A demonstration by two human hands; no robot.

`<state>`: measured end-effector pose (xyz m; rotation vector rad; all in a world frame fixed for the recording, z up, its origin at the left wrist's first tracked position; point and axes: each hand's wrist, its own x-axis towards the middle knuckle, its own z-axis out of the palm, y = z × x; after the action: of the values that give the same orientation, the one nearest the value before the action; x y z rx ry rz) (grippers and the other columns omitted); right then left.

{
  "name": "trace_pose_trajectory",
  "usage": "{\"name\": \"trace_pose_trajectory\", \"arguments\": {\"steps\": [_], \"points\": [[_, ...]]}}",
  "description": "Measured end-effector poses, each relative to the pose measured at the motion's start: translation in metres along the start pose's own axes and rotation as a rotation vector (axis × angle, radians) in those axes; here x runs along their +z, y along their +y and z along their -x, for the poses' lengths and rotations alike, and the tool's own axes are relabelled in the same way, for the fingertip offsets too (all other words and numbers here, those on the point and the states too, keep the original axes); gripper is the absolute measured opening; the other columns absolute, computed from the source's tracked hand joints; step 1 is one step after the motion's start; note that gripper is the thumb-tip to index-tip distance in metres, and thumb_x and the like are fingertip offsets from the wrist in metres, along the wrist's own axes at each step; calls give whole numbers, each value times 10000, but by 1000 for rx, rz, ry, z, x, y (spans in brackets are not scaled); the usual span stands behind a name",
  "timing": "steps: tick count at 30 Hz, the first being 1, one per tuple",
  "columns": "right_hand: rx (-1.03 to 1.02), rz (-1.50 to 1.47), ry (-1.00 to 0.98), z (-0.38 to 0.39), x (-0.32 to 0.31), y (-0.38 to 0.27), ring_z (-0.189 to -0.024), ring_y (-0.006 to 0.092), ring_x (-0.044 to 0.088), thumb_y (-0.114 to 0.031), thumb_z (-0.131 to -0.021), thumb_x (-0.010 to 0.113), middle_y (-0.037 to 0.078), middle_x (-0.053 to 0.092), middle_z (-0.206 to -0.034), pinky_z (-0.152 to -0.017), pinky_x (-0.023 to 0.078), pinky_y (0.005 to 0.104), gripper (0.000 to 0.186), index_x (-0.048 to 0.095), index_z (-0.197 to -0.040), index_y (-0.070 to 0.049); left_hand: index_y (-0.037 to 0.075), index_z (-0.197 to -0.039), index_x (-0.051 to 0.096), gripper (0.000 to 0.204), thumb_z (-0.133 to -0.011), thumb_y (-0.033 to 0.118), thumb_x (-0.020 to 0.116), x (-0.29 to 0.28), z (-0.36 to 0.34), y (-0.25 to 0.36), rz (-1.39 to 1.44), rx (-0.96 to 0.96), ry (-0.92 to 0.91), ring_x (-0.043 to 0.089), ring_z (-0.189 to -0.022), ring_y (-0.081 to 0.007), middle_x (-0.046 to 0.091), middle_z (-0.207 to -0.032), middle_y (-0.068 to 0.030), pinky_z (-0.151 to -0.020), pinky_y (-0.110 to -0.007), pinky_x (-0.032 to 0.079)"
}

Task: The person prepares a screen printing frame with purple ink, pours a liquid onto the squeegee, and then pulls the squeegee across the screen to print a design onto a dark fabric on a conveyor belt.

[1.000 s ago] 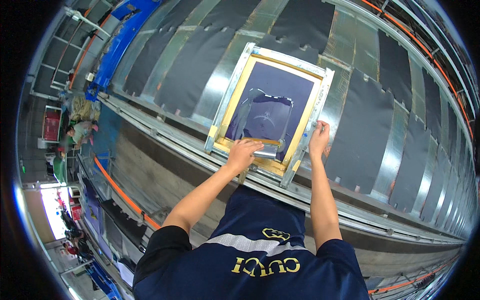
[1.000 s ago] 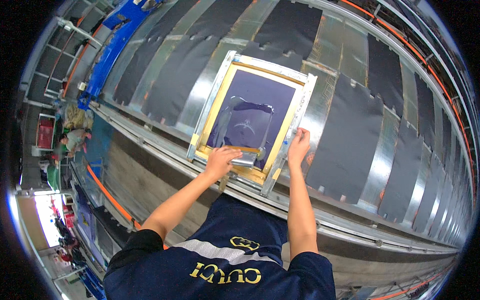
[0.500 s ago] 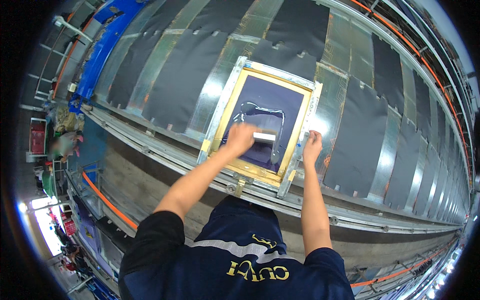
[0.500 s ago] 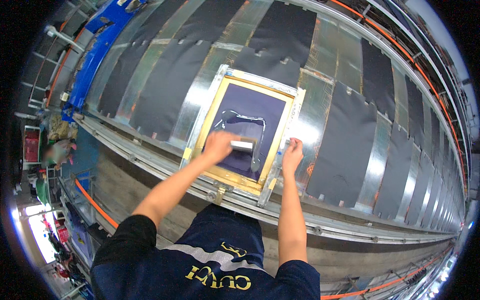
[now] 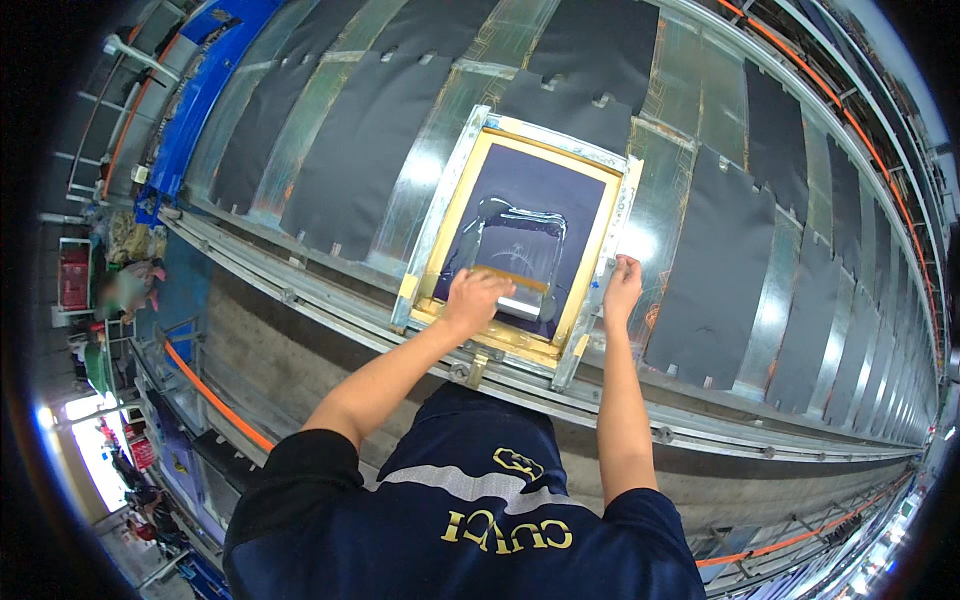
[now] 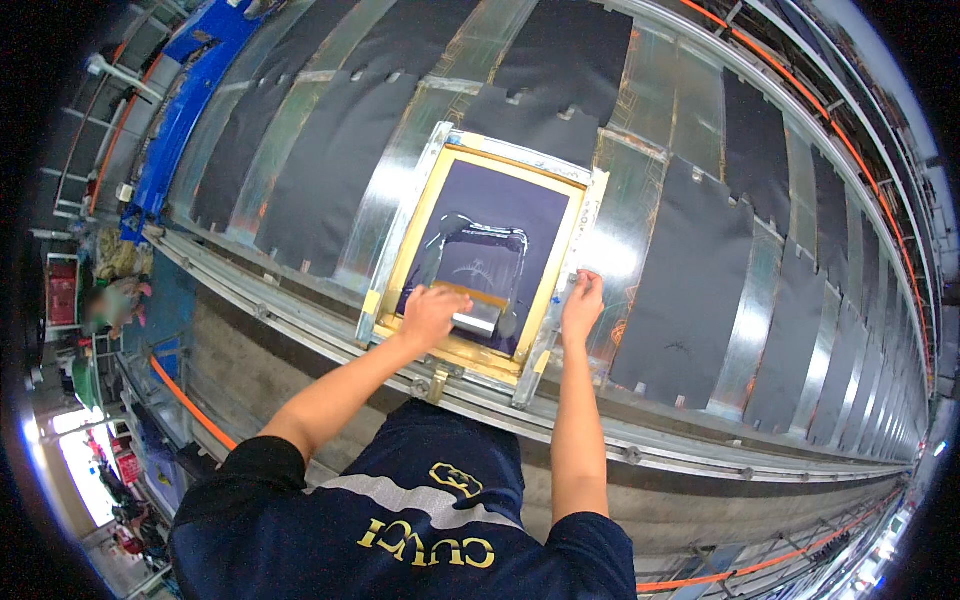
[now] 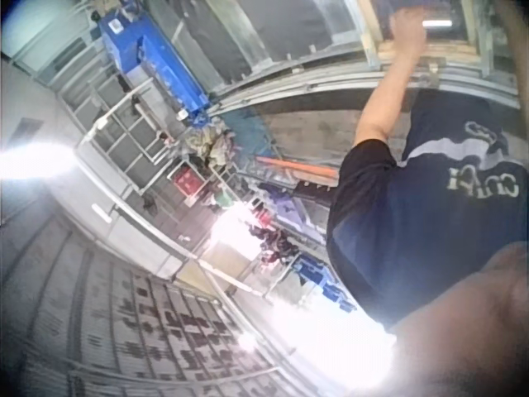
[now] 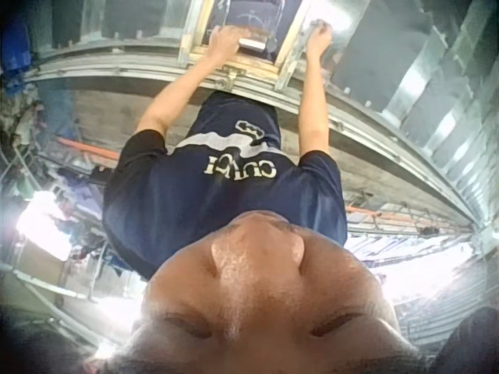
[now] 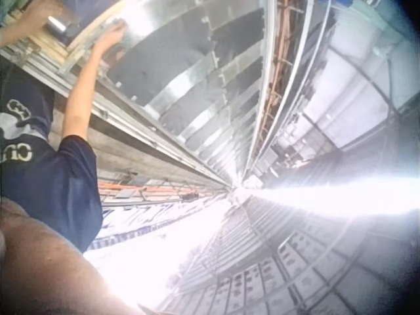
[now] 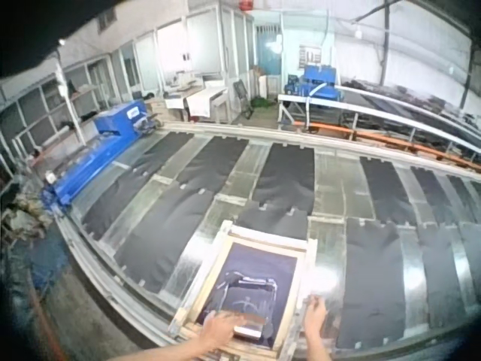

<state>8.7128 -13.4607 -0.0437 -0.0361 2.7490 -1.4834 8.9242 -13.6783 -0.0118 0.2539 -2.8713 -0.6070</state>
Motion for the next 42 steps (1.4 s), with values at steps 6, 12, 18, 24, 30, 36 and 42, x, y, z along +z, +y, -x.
{"name": "trace_pose_trajectory", "arguments": {"steps": [6,12,18,24,30,36,42], "points": [[-16,-43,-18,3,3,-8,-812,336,681,-292,-1063,582,184,738,-920,-813,517,457,264,688,-1130,-60,230,-1034,827,332,-795,35,704,-12,-127,-28,-82,-142,-6,714,-981,-273,786,-1031,-46,-824,-456,495],[8,-78,-27,1,3,1,-848,301,691,-260,-1058,595,174,754,-968,-835,523,437,244,692,-1121,-45,232,-1060,809,365,-809,1,679,8,-46,-1,-137,-49,-32,698,-1060,-208,779,-1114,5,-862,-440,467],[-51,-49,-37,-14,6,17,-915,288,711,-209,-1051,599,155,759,-1023,-865,528,407,211,704,-1124,-41,205,-1171,755,454,-763,12,706,-6,37,13,-15,57,-35,653,-1157,-152,734,-1263,53,-895,-399,425],[-36,-29,6,4,21,-45,-884,270,690,-192,-1038,613,139,749,-1001,-854,528,395,190,711,-1089,-37,199,-1256,730,533,-746,45,731,-53,69,-31,104,25,-61,608,-1243,-150,698,-1348,67,-937,-392,411],[-135,-78,9,83,185,-145,-955,301,695,-228,-1049,601,159,742,-1024,-890,520,420,208,699,-1108,-55,212,-1230,754,510,-745,55,730,-132,98,-181,39,-85,-69,614,-1221,-140,712,-1324,74,-927,-385,407],[-21,-89,-54,159,328,-228,-866,313,691,-244,-1060,586,165,743,-973,-822,521,435,222,683,-1126,-56,196,-1195,762,503,-729,13,718,-214,133,-340,19,-62,-7,636,-1190,-172,727,-1287,52,-926,-398,436],[-86,-82,2,184,373,-244,-754,291,654,-255,-1063,580,159,711,-853,-747,505,436,234,685,-1133,-57,224,-1207,757,494,-751,39,723,-227,182,-379,9,-91,-9,633,-1203,-186,725,-1285,61,-943,-401,455]]}}
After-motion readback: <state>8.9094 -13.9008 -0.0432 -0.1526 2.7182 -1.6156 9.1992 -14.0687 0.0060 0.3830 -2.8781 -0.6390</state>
